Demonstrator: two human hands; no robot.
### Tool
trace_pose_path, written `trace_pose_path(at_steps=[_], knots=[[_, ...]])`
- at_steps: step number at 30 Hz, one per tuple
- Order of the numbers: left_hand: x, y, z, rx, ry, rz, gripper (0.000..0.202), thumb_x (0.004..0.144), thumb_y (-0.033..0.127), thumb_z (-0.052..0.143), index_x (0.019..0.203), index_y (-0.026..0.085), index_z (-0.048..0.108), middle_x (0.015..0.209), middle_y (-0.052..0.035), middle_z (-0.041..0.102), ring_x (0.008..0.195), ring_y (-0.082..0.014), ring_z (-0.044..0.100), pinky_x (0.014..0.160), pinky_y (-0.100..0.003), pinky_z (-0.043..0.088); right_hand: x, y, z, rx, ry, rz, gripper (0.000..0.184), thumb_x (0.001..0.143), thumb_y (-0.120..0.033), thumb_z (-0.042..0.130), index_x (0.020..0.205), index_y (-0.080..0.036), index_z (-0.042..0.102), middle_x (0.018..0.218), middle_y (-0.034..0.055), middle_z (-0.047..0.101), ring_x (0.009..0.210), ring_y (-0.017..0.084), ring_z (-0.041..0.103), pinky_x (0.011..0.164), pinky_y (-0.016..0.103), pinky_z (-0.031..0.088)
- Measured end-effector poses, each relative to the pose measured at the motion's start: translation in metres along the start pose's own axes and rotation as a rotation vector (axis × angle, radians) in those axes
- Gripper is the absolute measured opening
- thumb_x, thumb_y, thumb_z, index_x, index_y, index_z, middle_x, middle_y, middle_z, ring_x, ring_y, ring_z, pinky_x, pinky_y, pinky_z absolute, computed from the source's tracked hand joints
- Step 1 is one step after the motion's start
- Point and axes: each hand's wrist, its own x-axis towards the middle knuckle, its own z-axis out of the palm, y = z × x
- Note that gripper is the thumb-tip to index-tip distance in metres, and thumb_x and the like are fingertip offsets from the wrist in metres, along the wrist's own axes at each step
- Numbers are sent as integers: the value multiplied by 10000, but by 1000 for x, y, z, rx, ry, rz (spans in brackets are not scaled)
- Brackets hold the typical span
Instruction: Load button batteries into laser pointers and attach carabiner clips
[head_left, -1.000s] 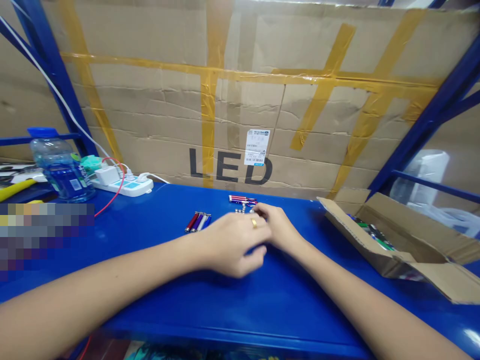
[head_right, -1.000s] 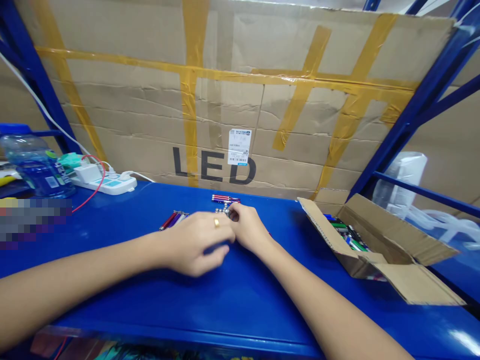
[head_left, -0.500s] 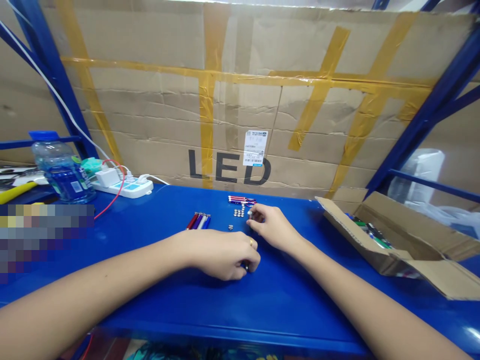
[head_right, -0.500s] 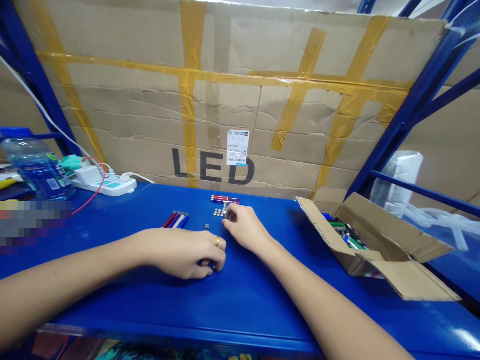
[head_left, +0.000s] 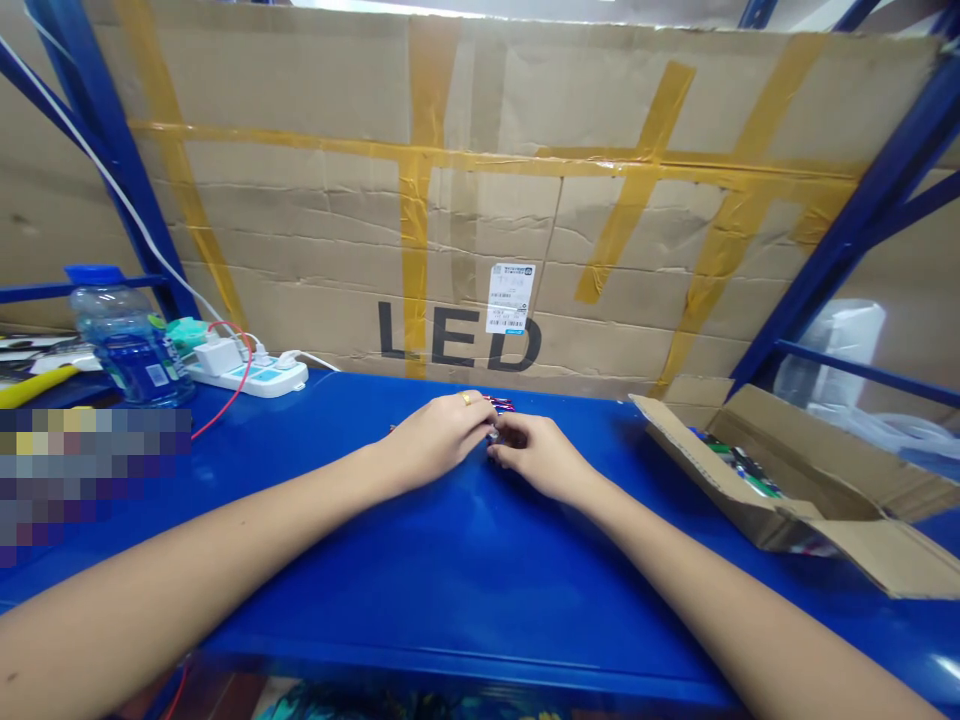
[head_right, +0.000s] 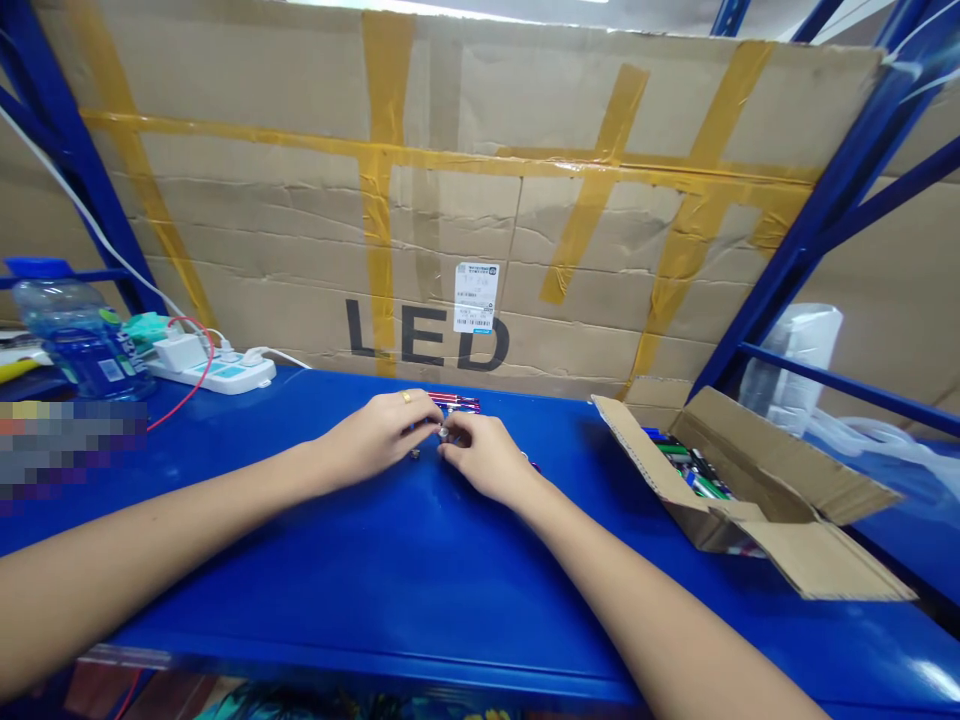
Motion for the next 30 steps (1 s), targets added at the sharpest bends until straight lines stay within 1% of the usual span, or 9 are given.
trace_pose_path(at_steps=[4,9,14,16,20,22,26,28,30], knots=[[-1,-7,6,-98,-17,52,157,914,134,504,976,148,648,961,-76,685,896,-179,621,802,-301,479,0,2,2,73,-11,34,144,739,-167,567,850,-172,657,764,14,657,694,153,567,634,266,426],[0,-10,8,-165,-7,66,156,910,160,517,905,158,673,888,-60,695,833,-162,629,779,-294,479,1,2,3,232,-57,110,99,733,-188,583,806,-162,645,685,1,631,623,142,573,605,269,451],[-1,-10,5,-173,-70,57,165,894,164,510,913,160,674,926,-73,689,909,-181,628,843,-321,474,2,-3,4,397,-56,172,95,718,-218,633,784,-151,636,669,11,632,609,142,583,609,282,489],[-1,-9,5,-179,-76,7,142,882,173,525,939,163,655,949,-70,681,910,-184,621,834,-325,473,2,-5,4,419,-41,191,111,718,-241,654,779,-150,634,668,14,637,609,143,592,615,287,500],[-1,-7,8,-185,-23,-182,174,841,231,587,998,159,611,933,-61,654,851,-188,604,743,-314,475,2,-6,5,413,-29,190,120,736,-265,652,758,-148,644,661,19,646,603,144,603,618,286,505],[1,-7,8,-172,-14,-235,158,828,252,601,953,163,637,918,-59,647,856,-195,597,747,-318,467,2,-6,5,380,-23,180,115,740,-256,640,751,-144,665,658,19,649,590,141,595,602,277,496],[3,-5,5,-231,-21,-277,119,817,232,588,788,178,691,831,-39,657,821,-183,603,746,-304,454,0,-8,3,249,17,145,148,764,-256,618,753,-151,722,647,11,659,571,139,571,575,260,457],[5,-3,4,-289,12,-330,103,788,215,594,759,174,684,804,-27,666,787,-171,608,725,-292,454,0,-10,2,175,48,98,177,791,-271,604,750,-165,739,656,9,673,592,151,579,588,265,449],[6,-3,1,-352,61,-390,74,753,197,594,747,167,661,793,-16,673,768,-163,611,712,-285,458,1,-11,4,119,80,34,185,814,-280,596,794,-185,754,727,17,709,666,176,612,643,280,462]])
